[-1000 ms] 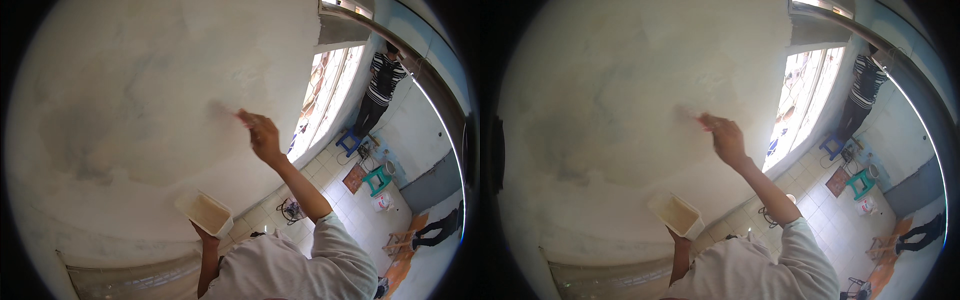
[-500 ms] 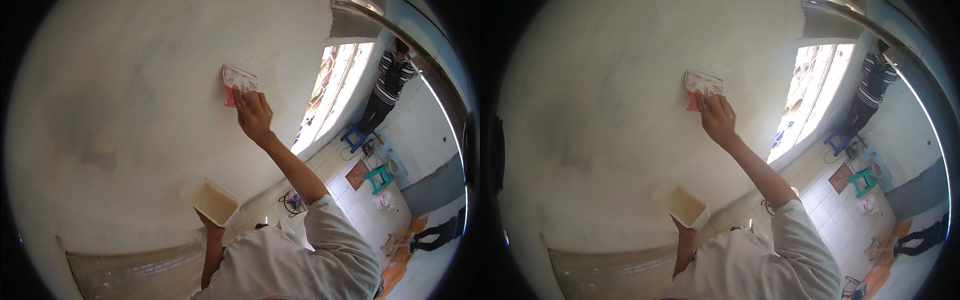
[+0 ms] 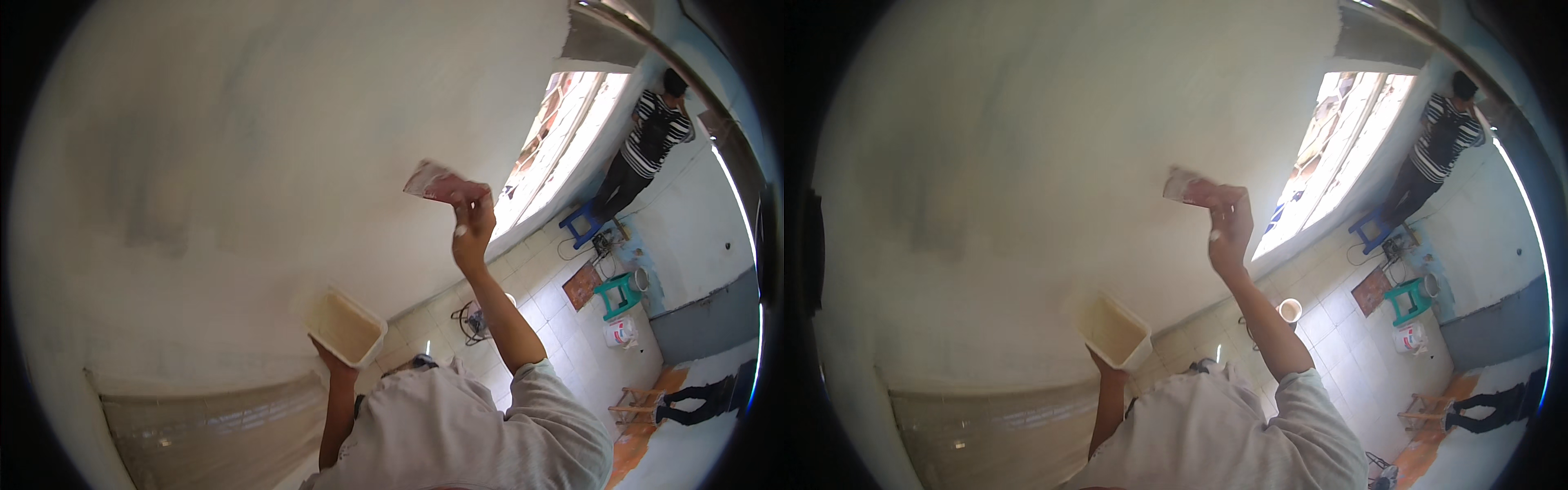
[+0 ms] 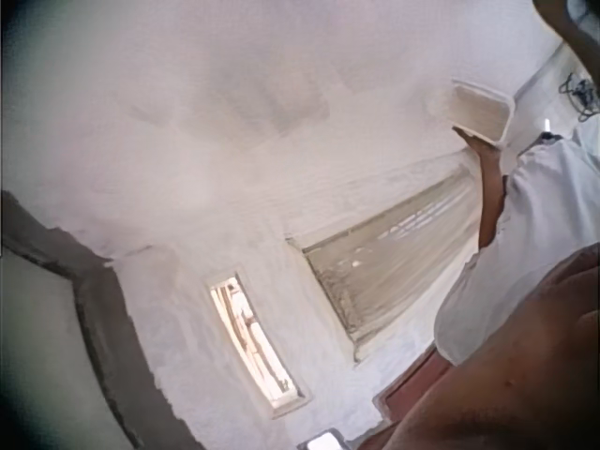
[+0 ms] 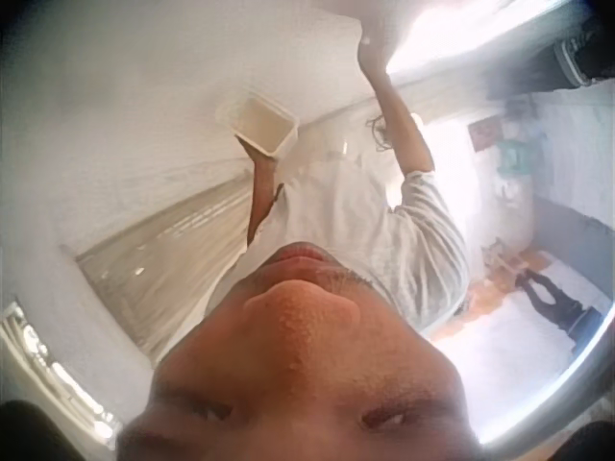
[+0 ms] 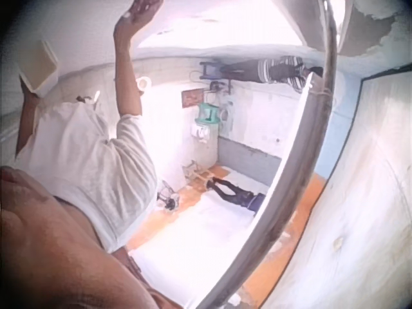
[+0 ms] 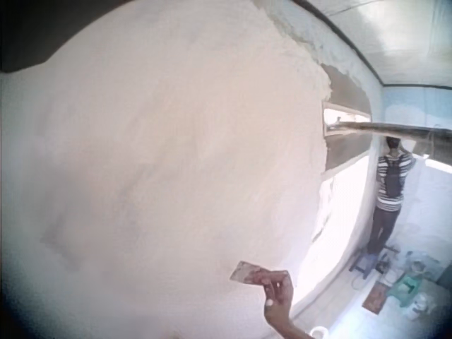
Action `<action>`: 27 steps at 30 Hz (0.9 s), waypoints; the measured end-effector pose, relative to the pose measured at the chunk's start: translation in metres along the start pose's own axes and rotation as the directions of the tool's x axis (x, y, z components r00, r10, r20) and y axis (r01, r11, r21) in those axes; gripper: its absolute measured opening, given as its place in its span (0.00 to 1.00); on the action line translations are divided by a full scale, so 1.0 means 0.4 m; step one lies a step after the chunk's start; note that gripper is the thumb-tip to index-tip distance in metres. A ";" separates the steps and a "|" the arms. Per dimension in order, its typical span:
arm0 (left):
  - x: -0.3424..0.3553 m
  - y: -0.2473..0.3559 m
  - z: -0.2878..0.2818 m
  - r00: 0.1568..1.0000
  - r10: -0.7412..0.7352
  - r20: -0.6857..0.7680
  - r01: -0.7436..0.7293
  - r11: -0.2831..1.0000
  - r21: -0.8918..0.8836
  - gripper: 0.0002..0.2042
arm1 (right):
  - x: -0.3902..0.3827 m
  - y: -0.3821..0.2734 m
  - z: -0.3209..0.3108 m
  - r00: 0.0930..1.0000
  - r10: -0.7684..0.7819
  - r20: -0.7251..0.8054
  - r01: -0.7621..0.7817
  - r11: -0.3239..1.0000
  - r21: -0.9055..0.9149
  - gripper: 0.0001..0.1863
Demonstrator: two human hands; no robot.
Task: The person patches a ceiling by scooping white compound from a container and spreading it over a surface using a red putty knife.
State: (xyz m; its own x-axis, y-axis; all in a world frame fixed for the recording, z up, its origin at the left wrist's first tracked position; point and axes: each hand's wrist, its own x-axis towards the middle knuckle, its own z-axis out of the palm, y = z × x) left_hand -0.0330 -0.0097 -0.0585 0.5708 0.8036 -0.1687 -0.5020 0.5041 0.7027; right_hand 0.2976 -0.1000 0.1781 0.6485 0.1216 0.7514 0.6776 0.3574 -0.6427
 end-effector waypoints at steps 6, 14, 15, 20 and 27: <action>-0.047 0.089 0.165 1.000 -0.010 0.011 0.011 0.999 -0.031 0.36 | 0.320 0.040 -0.051 0.962 0.270 0.029 -0.266 0.913 0.308 0.14; -0.001 0.040 0.079 0.995 0.006 0.098 0.033 0.919 -0.393 0.41 | 0.593 0.106 -0.005 0.995 0.006 -0.095 -0.057 0.832 -0.551 0.19; 0.002 0.046 0.083 0.988 0.133 0.083 -0.121 0.983 -0.134 0.41 | 0.586 0.093 -0.013 0.986 -0.035 -0.163 -0.068 0.809 -0.584 0.16; 0.010 0.015 0.129 0.880 0.381 0.284 -0.475 0.704 0.528 0.36 | 0.484 0.263 -0.257 0.923 0.352 -0.155 -0.322 0.927 0.190 0.10; 0.002 0.059 0.128 0.997 -0.060 0.044 0.068 0.975 -0.211 0.38 | -0.006 0.064 -0.084 0.803 0.549 0.232 -0.592 0.778 0.211 0.13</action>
State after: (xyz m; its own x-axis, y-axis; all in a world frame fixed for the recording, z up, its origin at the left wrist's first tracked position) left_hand -0.0113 -0.0135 -0.0069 0.6280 0.7571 -0.1801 -0.5876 0.6130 0.5282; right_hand 0.3251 -0.1221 0.1547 0.8120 0.5091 0.2855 0.0699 0.4009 -0.9135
